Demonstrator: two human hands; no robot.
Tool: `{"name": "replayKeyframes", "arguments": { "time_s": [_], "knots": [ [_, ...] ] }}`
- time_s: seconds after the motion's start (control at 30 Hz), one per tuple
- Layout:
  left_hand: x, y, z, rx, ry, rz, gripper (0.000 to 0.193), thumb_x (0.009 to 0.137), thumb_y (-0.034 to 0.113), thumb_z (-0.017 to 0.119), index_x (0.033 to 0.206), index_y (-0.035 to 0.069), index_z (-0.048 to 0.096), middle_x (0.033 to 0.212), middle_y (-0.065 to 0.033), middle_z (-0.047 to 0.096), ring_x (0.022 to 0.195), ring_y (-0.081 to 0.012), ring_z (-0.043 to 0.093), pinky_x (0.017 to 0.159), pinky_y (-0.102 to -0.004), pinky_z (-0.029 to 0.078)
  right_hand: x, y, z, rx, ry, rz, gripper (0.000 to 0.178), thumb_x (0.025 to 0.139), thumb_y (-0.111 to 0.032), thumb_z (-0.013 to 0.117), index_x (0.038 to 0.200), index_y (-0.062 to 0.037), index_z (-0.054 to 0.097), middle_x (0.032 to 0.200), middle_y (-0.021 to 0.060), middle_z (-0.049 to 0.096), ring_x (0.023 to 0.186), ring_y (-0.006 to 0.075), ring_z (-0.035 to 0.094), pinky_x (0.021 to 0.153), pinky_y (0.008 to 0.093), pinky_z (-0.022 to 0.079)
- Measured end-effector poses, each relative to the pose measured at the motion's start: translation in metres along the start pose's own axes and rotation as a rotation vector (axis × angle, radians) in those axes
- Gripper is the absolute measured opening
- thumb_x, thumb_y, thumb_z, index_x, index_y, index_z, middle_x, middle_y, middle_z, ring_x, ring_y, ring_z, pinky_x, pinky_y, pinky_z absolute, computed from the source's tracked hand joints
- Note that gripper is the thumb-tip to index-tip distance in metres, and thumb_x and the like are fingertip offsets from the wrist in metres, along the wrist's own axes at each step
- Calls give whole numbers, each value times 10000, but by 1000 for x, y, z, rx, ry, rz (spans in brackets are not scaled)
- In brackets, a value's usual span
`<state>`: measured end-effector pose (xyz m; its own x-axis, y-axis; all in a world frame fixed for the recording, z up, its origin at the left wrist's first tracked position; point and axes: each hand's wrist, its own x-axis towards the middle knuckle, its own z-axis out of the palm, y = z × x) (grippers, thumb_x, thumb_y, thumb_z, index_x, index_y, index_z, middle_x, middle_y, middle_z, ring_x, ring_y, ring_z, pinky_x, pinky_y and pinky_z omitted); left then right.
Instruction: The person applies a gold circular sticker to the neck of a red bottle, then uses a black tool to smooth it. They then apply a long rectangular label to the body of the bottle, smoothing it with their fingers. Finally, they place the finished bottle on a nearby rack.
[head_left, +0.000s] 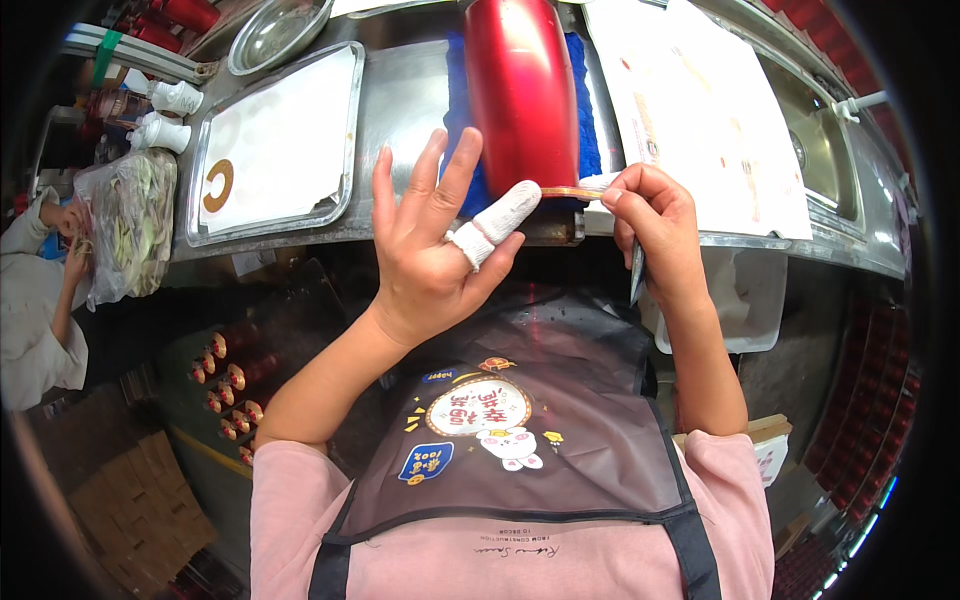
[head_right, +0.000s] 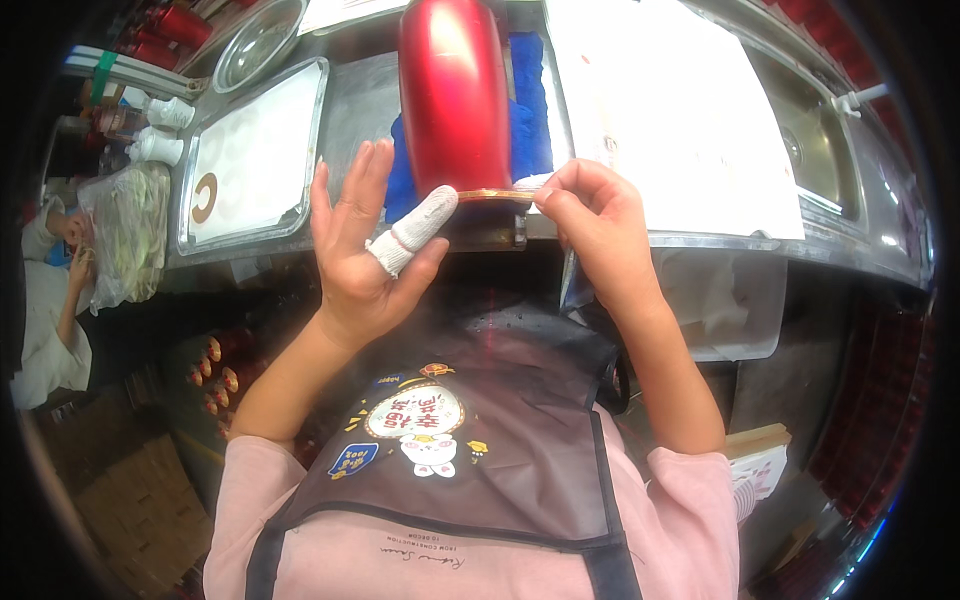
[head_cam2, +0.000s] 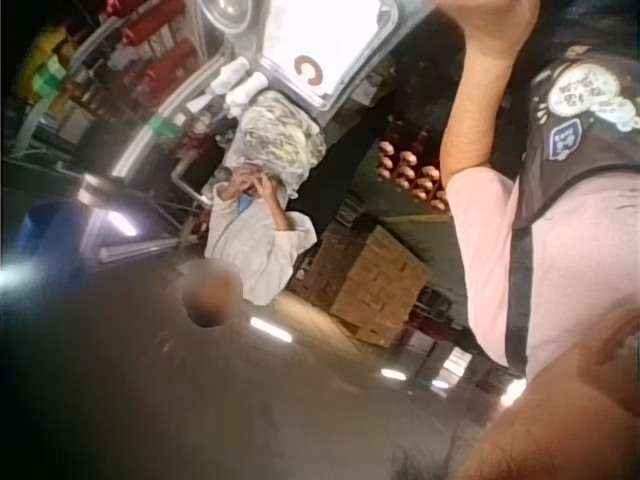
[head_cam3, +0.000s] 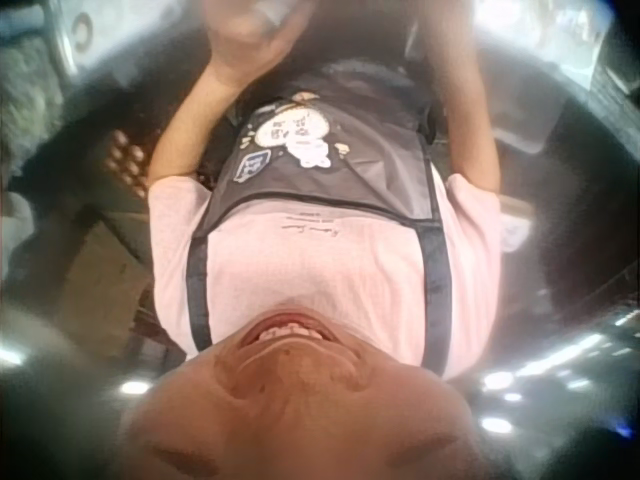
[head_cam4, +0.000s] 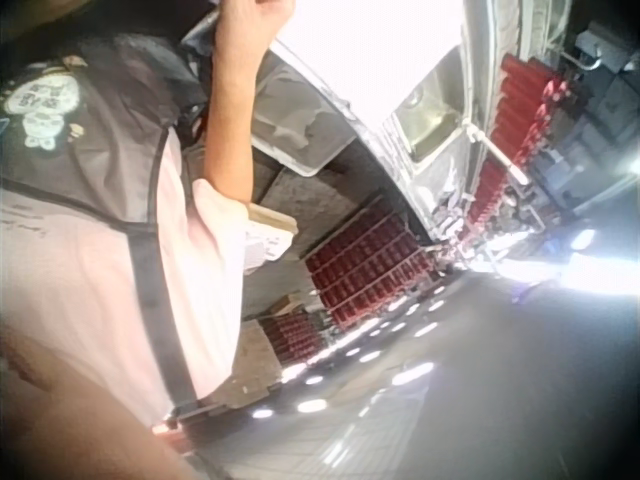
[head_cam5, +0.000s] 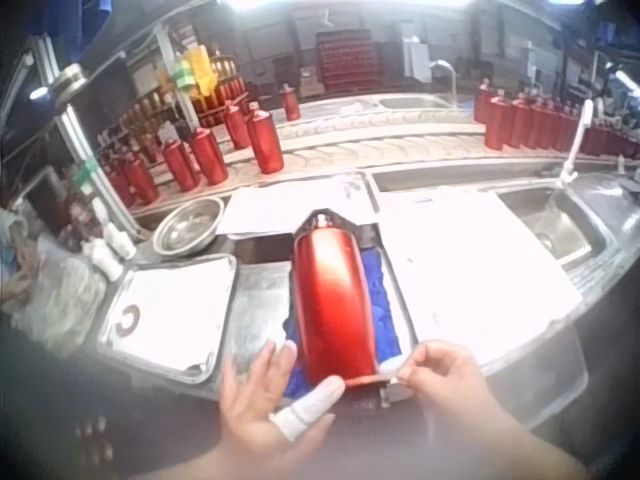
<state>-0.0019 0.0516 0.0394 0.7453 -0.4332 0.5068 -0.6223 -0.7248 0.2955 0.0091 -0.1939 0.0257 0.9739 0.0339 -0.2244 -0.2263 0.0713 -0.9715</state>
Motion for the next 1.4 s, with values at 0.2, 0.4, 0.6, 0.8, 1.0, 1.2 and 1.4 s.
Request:
{"name": "replayKeyframes", "arguments": {
  "time_s": [0.2,0.4,0.6,0.8,1.0,1.2,1.4],
  "knots": [
    [19,3,-5,77,-11,119,351,780,255,786,1129,221,795,1503,-136,536,1281,-434,549,1099,-668,286,1,1,-2,9,-6,-7,109,936,-109,638,855,-43,606,558,-34,490,430,45,417,398,205,327],
    [36,12,2,102,23,203,228,729,214,794,948,152,805,1441,-129,592,1260,-446,562,1088,-683,303,1,0,1,-29,-11,-17,109,939,-111,644,858,-46,612,592,-41,509,449,36,427,403,199,325],
    [43,7,22,-15,84,40,538,725,185,861,1243,130,728,1400,-147,621,1277,-395,588,1117,-609,342,-1,-3,5,-79,-26,-72,113,923,-123,686,851,-50,638,686,-58,551,552,9,451,493,189,334],
    [15,-9,27,-292,171,-79,640,735,161,869,1331,61,658,1413,-197,597,1293,-390,578,1135,-586,330,-6,-14,4,-98,-74,25,116,910,-121,707,844,-56,637,721,-58,570,573,4,448,512,187,328],
    [-21,-16,22,-217,92,-78,497,775,131,844,1251,68,716,1452,-205,562,1285,-366,592,1133,-592,312,-10,-25,0,-58,-59,-65,104,909,-99,691,838,-55,628,715,-54,562,573,5,448,510,187,329],
    [-20,-17,23,-139,76,-14,446,784,131,826,1221,105,739,1449,-212,561,1260,-384,603,1128,-615,292,-4,-20,-6,-146,-40,-32,107,901,-88,685,825,-53,619,715,-49,565,562,8,455,510,186,341],
    [-3,-7,17,-33,67,54,426,763,156,820,1184,189,772,1401,-204,606,1199,-388,641,1103,-615,317,1,-11,-4,-177,-18,-67,103,903,-87,680,828,-51,619,713,-46,563,557,12,465,511,182,352]
  ]
}}
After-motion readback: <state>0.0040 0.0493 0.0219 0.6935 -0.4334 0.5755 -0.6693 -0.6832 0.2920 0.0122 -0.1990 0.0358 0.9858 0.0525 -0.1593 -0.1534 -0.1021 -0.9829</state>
